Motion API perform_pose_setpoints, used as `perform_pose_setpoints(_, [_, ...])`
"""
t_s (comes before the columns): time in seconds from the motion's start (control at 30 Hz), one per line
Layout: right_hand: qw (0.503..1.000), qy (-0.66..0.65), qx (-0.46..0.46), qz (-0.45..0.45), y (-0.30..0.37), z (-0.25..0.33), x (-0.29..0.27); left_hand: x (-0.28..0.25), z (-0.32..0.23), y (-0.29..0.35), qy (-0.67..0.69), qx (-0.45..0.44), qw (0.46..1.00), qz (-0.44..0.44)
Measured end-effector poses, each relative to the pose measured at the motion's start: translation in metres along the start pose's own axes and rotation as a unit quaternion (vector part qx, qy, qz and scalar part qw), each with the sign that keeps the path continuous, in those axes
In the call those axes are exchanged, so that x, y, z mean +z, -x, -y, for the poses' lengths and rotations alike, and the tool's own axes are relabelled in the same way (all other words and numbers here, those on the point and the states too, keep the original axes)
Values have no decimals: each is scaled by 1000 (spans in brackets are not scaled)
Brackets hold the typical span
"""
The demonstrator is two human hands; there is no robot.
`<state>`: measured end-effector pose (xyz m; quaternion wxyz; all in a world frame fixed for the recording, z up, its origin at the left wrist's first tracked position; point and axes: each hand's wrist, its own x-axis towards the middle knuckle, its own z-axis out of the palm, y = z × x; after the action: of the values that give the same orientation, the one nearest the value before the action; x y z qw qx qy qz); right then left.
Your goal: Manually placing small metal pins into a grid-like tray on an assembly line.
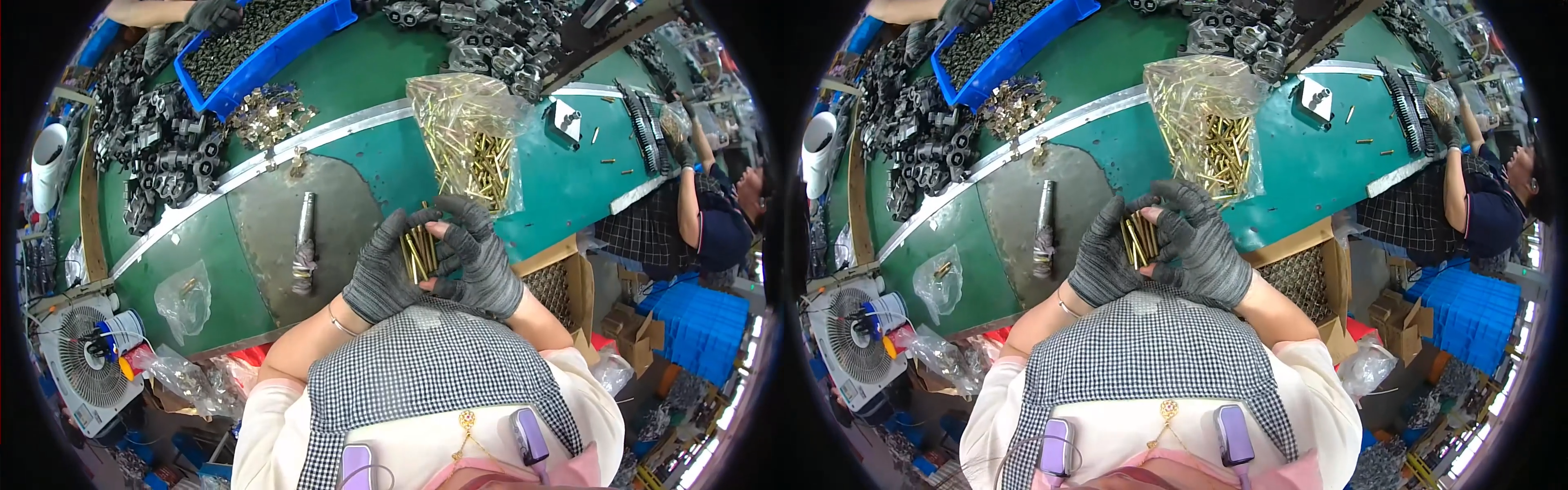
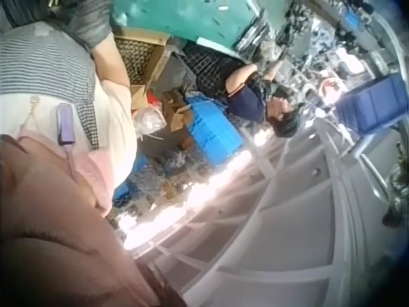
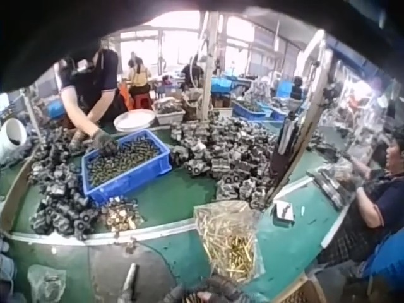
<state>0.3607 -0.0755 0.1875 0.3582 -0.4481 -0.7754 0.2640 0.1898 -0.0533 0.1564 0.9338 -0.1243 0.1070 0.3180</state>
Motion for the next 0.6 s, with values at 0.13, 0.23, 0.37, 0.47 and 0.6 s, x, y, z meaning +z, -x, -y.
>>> perform_pose_setpoints(0.13, [998,6,31,62,-7,4,3,-3,-8,19,-10,-3,1000,4])
perform_pose_setpoints(0.23, [991,-100,77,-51,-5,-5,-15,-17,-20,42,-20,68,993,-97])
perform_pose_setpoints(0.37, [991,100,87,1,3,-43,-14,-44,-48,65,26,86,994,-57])
perform_pose_setpoints(0.47, [959,187,196,89,-6,-43,18,-54,-52,70,15,93,996,8])
perform_pose_setpoints(0.6, [930,255,241,113,-10,-48,51,-46,-43,58,-61,90,989,-101])
